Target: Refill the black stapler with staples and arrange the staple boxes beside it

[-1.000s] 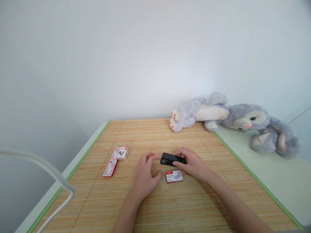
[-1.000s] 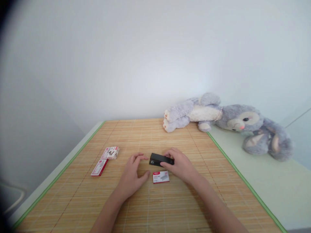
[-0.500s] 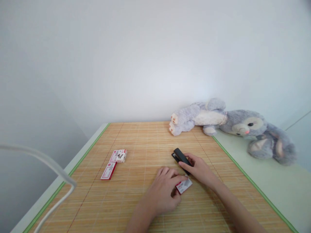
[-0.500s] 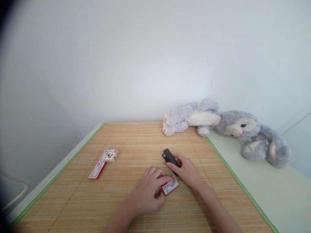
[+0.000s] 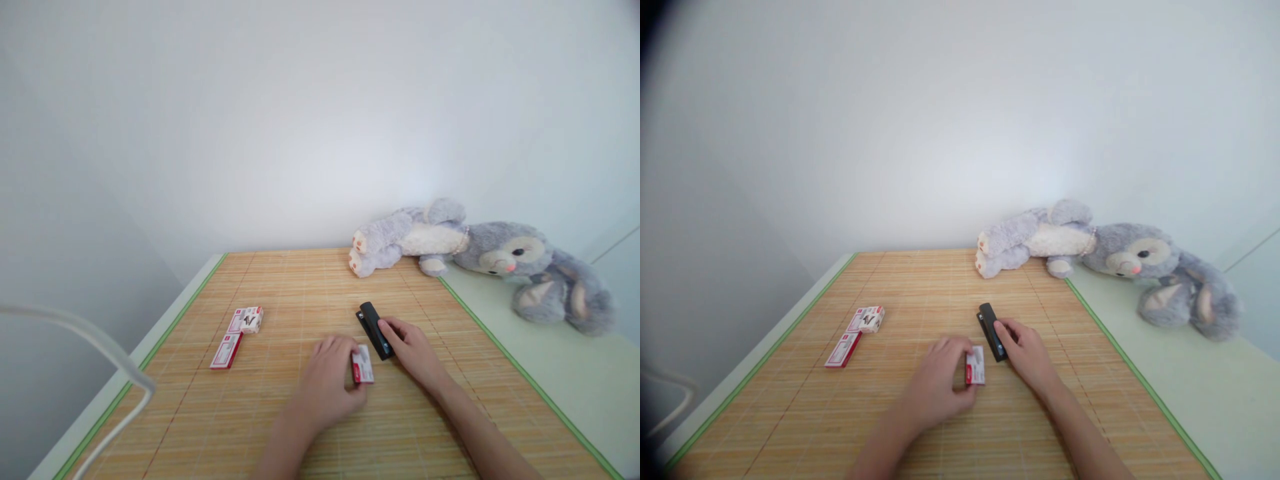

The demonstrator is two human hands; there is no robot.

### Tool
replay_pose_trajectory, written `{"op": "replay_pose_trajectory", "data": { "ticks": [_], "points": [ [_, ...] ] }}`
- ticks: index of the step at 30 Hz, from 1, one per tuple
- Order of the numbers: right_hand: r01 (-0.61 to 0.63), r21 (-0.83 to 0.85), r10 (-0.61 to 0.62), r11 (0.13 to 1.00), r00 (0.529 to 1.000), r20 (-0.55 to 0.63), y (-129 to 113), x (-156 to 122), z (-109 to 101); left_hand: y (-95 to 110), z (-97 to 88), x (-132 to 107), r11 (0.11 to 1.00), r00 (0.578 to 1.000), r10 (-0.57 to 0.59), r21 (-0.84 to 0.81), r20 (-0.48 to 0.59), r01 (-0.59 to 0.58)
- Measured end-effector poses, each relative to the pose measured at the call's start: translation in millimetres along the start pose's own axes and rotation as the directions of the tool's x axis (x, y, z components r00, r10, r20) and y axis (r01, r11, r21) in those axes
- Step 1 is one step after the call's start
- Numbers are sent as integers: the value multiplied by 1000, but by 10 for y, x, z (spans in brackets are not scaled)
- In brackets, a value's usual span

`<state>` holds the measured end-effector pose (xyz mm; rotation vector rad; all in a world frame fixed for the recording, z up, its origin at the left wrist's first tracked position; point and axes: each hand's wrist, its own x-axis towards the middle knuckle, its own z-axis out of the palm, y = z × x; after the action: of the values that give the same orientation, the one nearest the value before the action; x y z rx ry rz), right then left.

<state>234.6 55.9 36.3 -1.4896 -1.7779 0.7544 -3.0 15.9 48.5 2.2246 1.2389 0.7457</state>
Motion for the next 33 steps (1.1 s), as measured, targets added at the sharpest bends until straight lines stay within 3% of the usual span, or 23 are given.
{"op": "replay_pose_trajectory", "data": {
  "ticks": [3, 7, 12, 20, 33],
  "points": [
    [3, 8, -3, 1000, 1000, 31, -15, -31, 16, -350, -192, 36, 998, 994, -61, 0, -92, 62],
    [3, -4, -3, 1000, 988, 156, -45, -52, 30, -607, -314, 53, 998, 993, -65, -12, -94, 64],
    [63, -117, -31, 991, 966, 258, -140, -61, 45, -595, -224, 31, 996, 988, -87, 7, -126, 89],
    [147, -305, -93, 941, 978, 187, -279, -91, 253, -582, -173, 26, 996, 990, -85, 0, -115, 85],
    [185, -339, -130, 922, 975, 179, -277, -113, 277, -553, -219, 0, 998, 994, -53, -19, -90, 52]
  ]
}}
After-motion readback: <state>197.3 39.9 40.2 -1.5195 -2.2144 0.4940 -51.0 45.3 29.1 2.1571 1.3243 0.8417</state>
